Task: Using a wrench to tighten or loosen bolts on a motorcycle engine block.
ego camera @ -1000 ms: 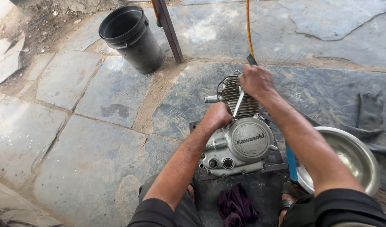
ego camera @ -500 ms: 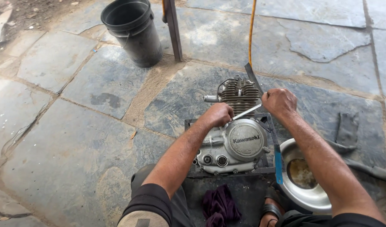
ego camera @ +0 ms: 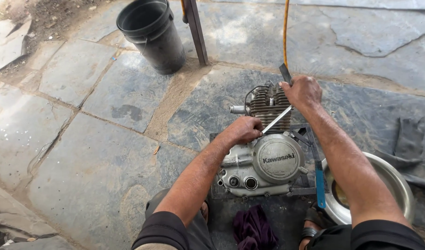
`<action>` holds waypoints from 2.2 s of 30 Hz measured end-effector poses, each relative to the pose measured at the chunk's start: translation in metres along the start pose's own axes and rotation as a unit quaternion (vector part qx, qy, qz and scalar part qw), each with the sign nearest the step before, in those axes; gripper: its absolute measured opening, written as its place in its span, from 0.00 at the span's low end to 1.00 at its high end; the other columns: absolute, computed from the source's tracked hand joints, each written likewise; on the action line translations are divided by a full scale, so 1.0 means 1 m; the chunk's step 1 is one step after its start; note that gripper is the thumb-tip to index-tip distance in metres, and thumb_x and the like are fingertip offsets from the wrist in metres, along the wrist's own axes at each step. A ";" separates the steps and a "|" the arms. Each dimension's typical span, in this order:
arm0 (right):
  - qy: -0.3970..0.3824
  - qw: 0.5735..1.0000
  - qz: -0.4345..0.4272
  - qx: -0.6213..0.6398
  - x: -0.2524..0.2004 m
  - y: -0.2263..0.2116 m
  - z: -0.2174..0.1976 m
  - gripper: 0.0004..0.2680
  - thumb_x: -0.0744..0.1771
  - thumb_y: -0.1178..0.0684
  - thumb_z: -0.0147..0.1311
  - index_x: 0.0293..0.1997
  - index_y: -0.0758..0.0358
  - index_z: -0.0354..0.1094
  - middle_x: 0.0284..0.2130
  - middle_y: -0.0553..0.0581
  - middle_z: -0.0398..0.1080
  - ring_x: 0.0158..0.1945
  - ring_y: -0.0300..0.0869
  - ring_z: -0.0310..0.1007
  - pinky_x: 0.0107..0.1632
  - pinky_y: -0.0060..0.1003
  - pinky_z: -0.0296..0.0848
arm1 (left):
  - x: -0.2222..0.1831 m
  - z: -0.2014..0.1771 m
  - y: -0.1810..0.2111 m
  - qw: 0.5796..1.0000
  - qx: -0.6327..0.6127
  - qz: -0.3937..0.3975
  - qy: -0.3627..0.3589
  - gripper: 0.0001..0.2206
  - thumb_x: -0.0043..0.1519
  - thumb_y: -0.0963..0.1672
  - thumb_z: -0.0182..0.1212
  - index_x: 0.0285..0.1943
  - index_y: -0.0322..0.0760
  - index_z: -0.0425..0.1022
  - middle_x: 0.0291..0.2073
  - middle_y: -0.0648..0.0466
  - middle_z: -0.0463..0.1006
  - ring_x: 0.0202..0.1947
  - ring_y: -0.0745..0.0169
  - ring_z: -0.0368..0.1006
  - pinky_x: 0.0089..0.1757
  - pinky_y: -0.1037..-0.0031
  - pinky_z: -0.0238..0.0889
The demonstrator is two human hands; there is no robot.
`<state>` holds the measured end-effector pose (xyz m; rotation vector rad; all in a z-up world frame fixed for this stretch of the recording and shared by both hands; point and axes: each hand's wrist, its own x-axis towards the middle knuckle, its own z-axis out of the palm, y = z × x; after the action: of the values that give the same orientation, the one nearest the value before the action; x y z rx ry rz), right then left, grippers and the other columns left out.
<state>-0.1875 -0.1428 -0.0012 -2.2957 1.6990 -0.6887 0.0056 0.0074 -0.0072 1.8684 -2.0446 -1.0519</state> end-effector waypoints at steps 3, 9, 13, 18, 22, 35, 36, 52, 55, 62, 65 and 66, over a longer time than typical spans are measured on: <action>-0.009 1.000 -0.016 -0.018 -0.004 0.005 -0.003 0.16 0.66 0.38 0.65 0.32 0.63 0.79 0.19 0.54 0.71 0.24 0.42 0.69 0.29 0.47 0.70 | -0.003 -0.001 0.002 1.000 -0.002 0.009 0.001 0.12 0.62 0.46 0.63 0.52 0.40 0.80 0.43 0.49 0.83 0.45 0.57 0.79 0.49 0.63 0.73; -0.007 0.999 -0.018 -0.029 -0.014 0.007 -0.017 0.17 0.68 0.38 0.64 0.30 0.62 0.78 0.16 0.54 0.70 0.21 0.43 0.69 0.30 0.47 0.70 | -0.014 -0.002 0.007 1.000 -0.010 0.020 0.009 0.12 0.64 0.46 0.60 0.53 0.39 0.80 0.44 0.49 0.83 0.46 0.58 0.78 0.49 0.64 0.72; 0.034 0.999 -0.010 0.006 -0.016 0.004 -0.020 0.18 0.69 0.37 0.63 0.27 0.62 0.75 0.14 0.53 0.67 0.19 0.40 0.67 0.25 0.42 0.67 | -0.019 -0.005 0.014 1.000 -0.012 0.000 0.007 0.11 0.66 0.47 0.58 0.54 0.40 0.79 0.44 0.50 0.83 0.45 0.60 0.79 0.48 0.64 0.73; 0.101 0.989 -0.108 0.018 -0.006 -0.004 0.006 0.18 0.71 0.39 0.60 0.24 0.58 0.72 0.13 0.50 0.66 0.17 0.39 0.64 0.24 0.40 0.65 | -0.007 -0.011 0.011 0.999 0.000 -0.039 0.001 0.11 0.60 0.46 0.65 0.50 0.40 0.82 0.41 0.50 0.84 0.41 0.61 0.80 0.46 0.65 0.75; 0.110 0.989 -0.101 0.016 0.001 -0.004 0.014 0.21 0.72 0.34 0.58 0.23 0.59 0.71 0.14 0.51 0.66 0.18 0.40 0.66 0.24 0.42 0.67 | 0.002 -0.014 0.016 0.998 0.010 -0.062 -0.018 0.12 0.57 0.45 0.69 0.48 0.42 0.83 0.40 0.51 0.85 0.40 0.60 0.81 0.45 0.65 0.76; -0.197 0.972 0.022 -0.122 -0.016 -0.009 -0.032 0.18 0.67 0.29 0.51 0.39 0.53 0.78 0.25 0.56 0.76 0.29 0.43 0.76 0.34 0.44 0.77 | -0.003 -0.001 0.006 0.998 -0.045 -0.032 -0.002 0.11 0.60 0.44 0.64 0.51 0.41 0.83 0.42 0.50 0.84 0.41 0.60 0.80 0.46 0.66 0.75; -0.235 0.958 0.033 -0.163 -0.019 -0.014 -0.041 0.20 0.68 0.29 0.51 0.39 0.55 0.79 0.28 0.56 0.77 0.31 0.43 0.77 0.36 0.44 0.77 | -0.004 -0.001 0.009 0.998 -0.045 -0.041 -0.005 0.11 0.61 0.44 0.63 0.51 0.41 0.82 0.43 0.51 0.84 0.42 0.60 0.80 0.46 0.65 0.75; 0.013 0.985 -0.128 -0.114 -0.044 0.029 -0.040 0.23 0.70 0.28 0.51 0.23 0.57 0.72 0.09 0.49 0.62 0.12 0.36 0.58 0.19 0.37 0.62 | -0.025 -0.006 0.029 1.000 0.008 -0.008 0.006 0.11 0.66 0.47 0.58 0.53 0.41 0.78 0.46 0.49 0.80 0.47 0.59 0.76 0.49 0.62 0.71; 0.046 0.983 -0.147 -0.104 -0.021 0.015 -0.022 0.22 0.72 0.31 0.55 0.23 0.58 0.71 0.12 0.50 0.64 0.13 0.38 0.60 0.18 0.38 0.64 | -0.026 -0.010 0.033 0.999 0.015 -0.032 0.013 0.10 0.64 0.46 0.60 0.51 0.39 0.79 0.42 0.48 0.82 0.41 0.59 0.78 0.45 0.63 0.74; 0.077 0.984 -0.157 -0.042 -0.005 -0.024 0.004 0.18 0.69 0.36 0.58 0.26 0.60 0.72 0.17 0.53 0.70 0.21 0.40 0.69 0.26 0.42 0.71 | -0.003 0.000 0.013 0.999 0.013 -0.048 0.023 0.10 0.58 0.42 0.64 0.46 0.36 0.83 0.35 0.47 0.84 0.32 0.60 0.80 0.39 0.65 0.75; 0.074 0.981 -0.177 -0.004 -0.002 -0.032 0.009 0.18 0.70 0.38 0.57 0.25 0.62 0.71 0.21 0.55 0.70 0.27 0.43 0.72 0.32 0.47 0.73 | -0.001 0.000 0.013 0.997 0.004 -0.068 0.026 0.10 0.57 0.41 0.64 0.46 0.35 0.83 0.36 0.47 0.84 0.32 0.60 0.80 0.38 0.64 0.75; 0.051 0.982 -0.178 0.020 -0.001 -0.034 0.014 0.18 0.71 0.39 0.56 0.27 0.62 0.73 0.23 0.56 0.70 0.31 0.45 0.72 0.38 0.48 0.74 | -0.001 0.000 0.014 0.997 0.008 -0.077 0.024 0.10 0.57 0.41 0.64 0.46 0.34 0.83 0.36 0.46 0.84 0.32 0.60 0.80 0.38 0.64 0.75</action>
<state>-0.1521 -0.1327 0.0013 -2.6054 1.3053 -0.9098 -0.0057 0.0077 0.0013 2.0650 -1.9140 -1.0176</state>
